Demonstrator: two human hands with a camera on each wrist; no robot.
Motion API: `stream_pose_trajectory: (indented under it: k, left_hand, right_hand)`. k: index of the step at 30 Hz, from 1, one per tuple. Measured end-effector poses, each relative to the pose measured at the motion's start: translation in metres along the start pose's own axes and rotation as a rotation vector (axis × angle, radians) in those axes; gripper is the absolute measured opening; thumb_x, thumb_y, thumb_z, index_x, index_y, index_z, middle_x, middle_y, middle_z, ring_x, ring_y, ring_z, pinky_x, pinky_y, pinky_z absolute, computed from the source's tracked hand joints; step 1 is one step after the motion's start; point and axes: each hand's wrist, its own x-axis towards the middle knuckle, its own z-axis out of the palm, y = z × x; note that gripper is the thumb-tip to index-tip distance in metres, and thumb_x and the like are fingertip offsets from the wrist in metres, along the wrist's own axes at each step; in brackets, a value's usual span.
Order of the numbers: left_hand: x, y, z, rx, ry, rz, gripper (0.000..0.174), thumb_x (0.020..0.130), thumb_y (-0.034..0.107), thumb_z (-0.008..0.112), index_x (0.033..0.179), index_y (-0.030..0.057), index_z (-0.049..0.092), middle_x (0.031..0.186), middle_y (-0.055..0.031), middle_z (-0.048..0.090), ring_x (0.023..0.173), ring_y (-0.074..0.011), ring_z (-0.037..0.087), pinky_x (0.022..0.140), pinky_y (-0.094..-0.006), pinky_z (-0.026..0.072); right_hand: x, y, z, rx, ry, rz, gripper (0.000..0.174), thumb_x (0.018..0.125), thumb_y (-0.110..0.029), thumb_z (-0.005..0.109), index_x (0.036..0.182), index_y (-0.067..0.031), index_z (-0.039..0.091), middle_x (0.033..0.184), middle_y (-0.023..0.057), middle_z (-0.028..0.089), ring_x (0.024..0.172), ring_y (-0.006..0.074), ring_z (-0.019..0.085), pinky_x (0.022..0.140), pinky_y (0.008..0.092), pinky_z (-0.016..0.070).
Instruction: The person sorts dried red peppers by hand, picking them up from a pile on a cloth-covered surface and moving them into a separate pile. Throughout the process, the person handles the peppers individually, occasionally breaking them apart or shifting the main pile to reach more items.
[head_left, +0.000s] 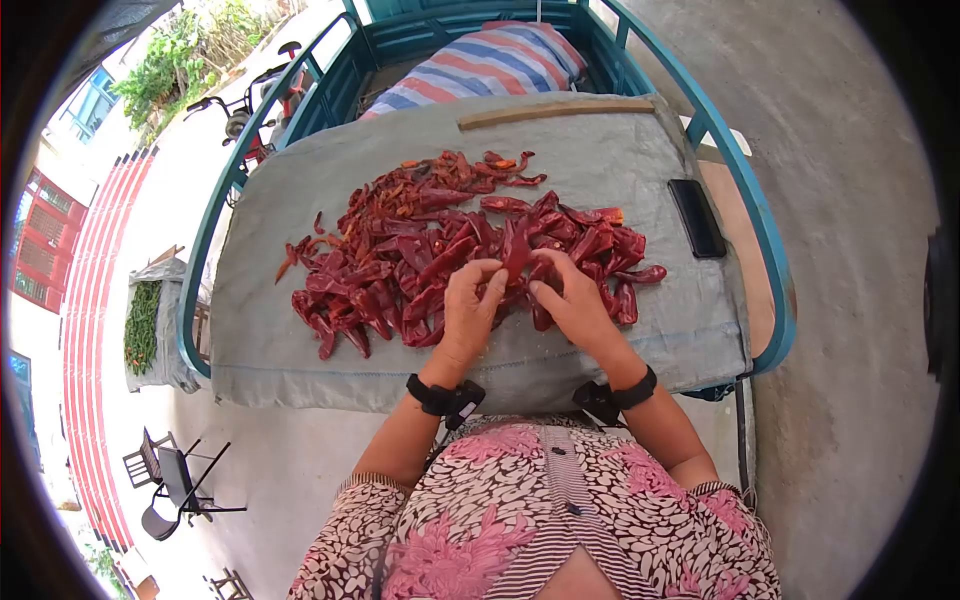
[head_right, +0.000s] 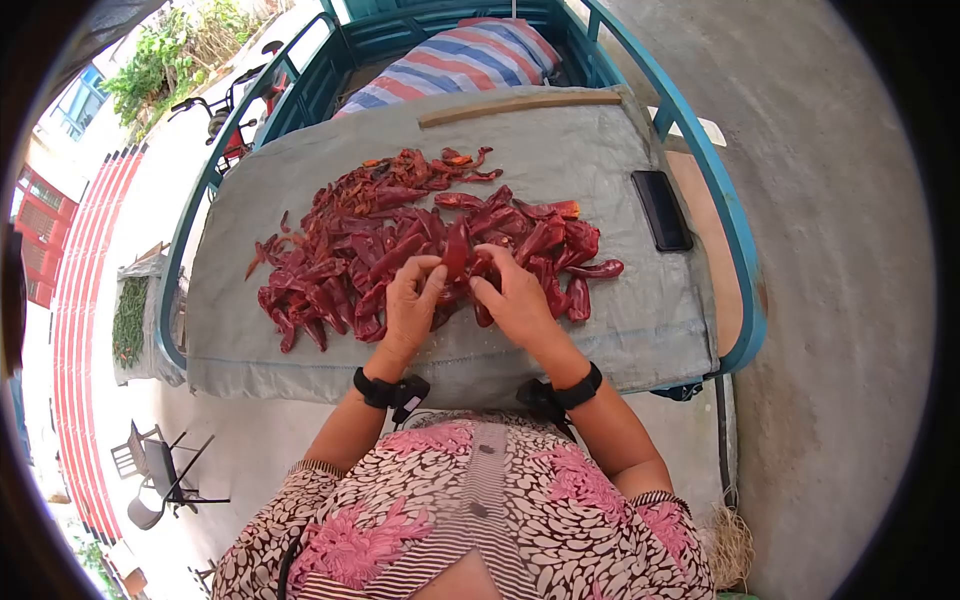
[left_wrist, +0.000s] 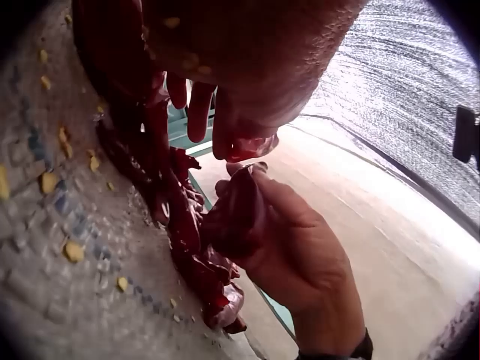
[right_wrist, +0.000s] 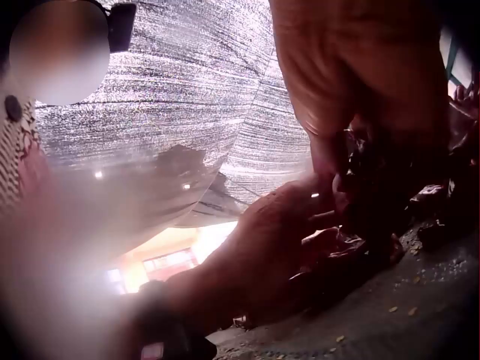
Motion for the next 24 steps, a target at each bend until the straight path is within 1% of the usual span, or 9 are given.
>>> stream_pose_trajectory:
  k: [1, 3, 6, 9, 12, 15, 16, 19, 24]
  left_hand:
    - [0.009, 0.025, -0.013, 0.005, -0.059, -0.136, 0.014, 0.097, 0.013, 0.069, 0.105, 0.0017, 0.068, 0.096, -0.0111, 0.068, 0.085, -0.0216, 0.062, 0.072, -0.0331, 0.0482]
    - [0.025, 0.017, -0.022, 0.093, -0.041, 0.002, 0.022, 0.098, 0.017, 0.069, 0.115, 0.003, 0.066, 0.084, -0.0065, 0.066, 0.076, -0.0135, 0.061, 0.069, -0.0302, 0.0491]
    - [0.048, 0.031, -0.039, 0.745, 0.383, 0.55, 0.037, 0.096, 0.023, 0.071, 0.127, 0.0037, 0.062, 0.101, -0.0107, 0.069, 0.082, -0.0187, 0.063, 0.073, -0.0339, 0.0513]
    - [0.035, 0.04, -0.037, 0.351, -0.078, 0.398, 0.055, 0.094, 0.03, 0.073, 0.139, 0.0044, 0.054, 0.118, -0.014, 0.068, 0.089, -0.0236, 0.065, 0.077, -0.0369, 0.0524]
    - [0.005, 0.052, -0.026, 0.066, -0.502, 0.033, 0.059, 0.094, 0.026, 0.073, 0.144, 0.004, 0.052, 0.118, -0.0162, 0.069, 0.088, -0.0221, 0.064, 0.079, -0.0341, 0.0526]
    - [0.005, 0.033, -0.022, 0.049, -0.404, 0.239, 0.049, 0.095, 0.018, 0.071, 0.14, 0.0033, 0.057, 0.114, -0.0145, 0.069, 0.085, -0.0178, 0.063, 0.077, -0.0325, 0.0525]
    - [0.008, 0.039, -0.03, 0.029, -0.459, 0.01, 0.043, 0.095, 0.009, 0.069, 0.136, 0.0029, 0.06, 0.11, -0.0108, 0.068, 0.084, -0.0147, 0.062, 0.076, -0.0304, 0.0522]
    - [0.031, 0.032, -0.041, 0.057, -0.251, 0.141, 0.044, 0.093, 0.006, 0.07, 0.136, 0.0032, 0.06, 0.104, -0.0079, 0.067, 0.084, -0.0126, 0.061, 0.075, -0.0281, 0.0513]
    - [0.057, 0.035, -0.038, 0.003, -0.042, 0.094, 0.056, 0.089, 0.002, 0.072, 0.142, 0.0049, 0.052, 0.146, -0.0144, 0.044, 0.095, -0.0184, 0.065, 0.08, -0.0301, 0.0551]
  right_hand:
    - [-0.003, 0.001, 0.0, -0.018, 0.081, -0.018, 0.043, 0.093, -0.02, 0.067, 0.129, 0.0, 0.057, 0.105, 0.015, 0.07, 0.096, 0.0233, 0.067, 0.084, 0.036, 0.0514]
    - [-0.005, 0.005, -0.006, 0.173, 0.058, 0.119, 0.037, 0.096, -0.022, 0.067, 0.125, -0.0005, 0.058, 0.103, 0.0083, 0.069, 0.092, 0.0167, 0.064, 0.083, 0.0316, 0.0508]
    - [-0.007, -0.002, -0.007, 0.467, 0.082, 0.174, 0.025, 0.103, -0.025, 0.065, 0.116, -0.0037, 0.062, 0.097, -0.0028, 0.066, 0.083, 0.0056, 0.059, 0.076, 0.0229, 0.049]
    - [-0.009, -0.009, -0.008, 0.479, 0.145, 0.248, 0.023, 0.103, -0.025, 0.066, 0.115, -0.0053, 0.064, 0.097, -0.0023, 0.067, 0.082, 0.0053, 0.062, 0.075, 0.0217, 0.0512]
    - [-0.011, -0.017, 0.002, 0.843, 0.166, 0.268, 0.022, 0.102, -0.027, 0.066, 0.113, -0.0069, 0.065, 0.097, -0.0013, 0.068, 0.084, 0.0064, 0.065, 0.076, 0.0224, 0.0541]
    - [-0.016, -0.006, -0.008, 0.695, 0.088, 0.31, 0.023, 0.102, -0.028, 0.066, 0.111, -0.0074, 0.064, 0.097, -0.0001, 0.069, 0.087, 0.0083, 0.068, 0.08, 0.0236, 0.0561]
    - [-0.017, -0.009, -0.013, 0.654, 0.133, 0.312, 0.02, 0.103, -0.025, 0.064, 0.109, -0.0061, 0.064, 0.095, 0.001, 0.069, 0.086, 0.0097, 0.068, 0.079, 0.0259, 0.0555]
    - [-0.002, 0.0, -0.038, 0.29, 0.221, -0.004, 0.017, 0.103, -0.02, 0.062, 0.108, -0.0039, 0.064, 0.093, 0.0003, 0.068, 0.087, 0.0113, 0.068, 0.077, 0.0285, 0.0544]
    - [0.039, -0.004, -0.056, -0.536, 0.294, -0.22, 0.024, 0.089, -0.01, 0.067, 0.113, -0.0082, 0.067, 0.11, 0.0143, 0.068, 0.104, 0.0346, 0.064, 0.089, 0.0426, 0.0507]
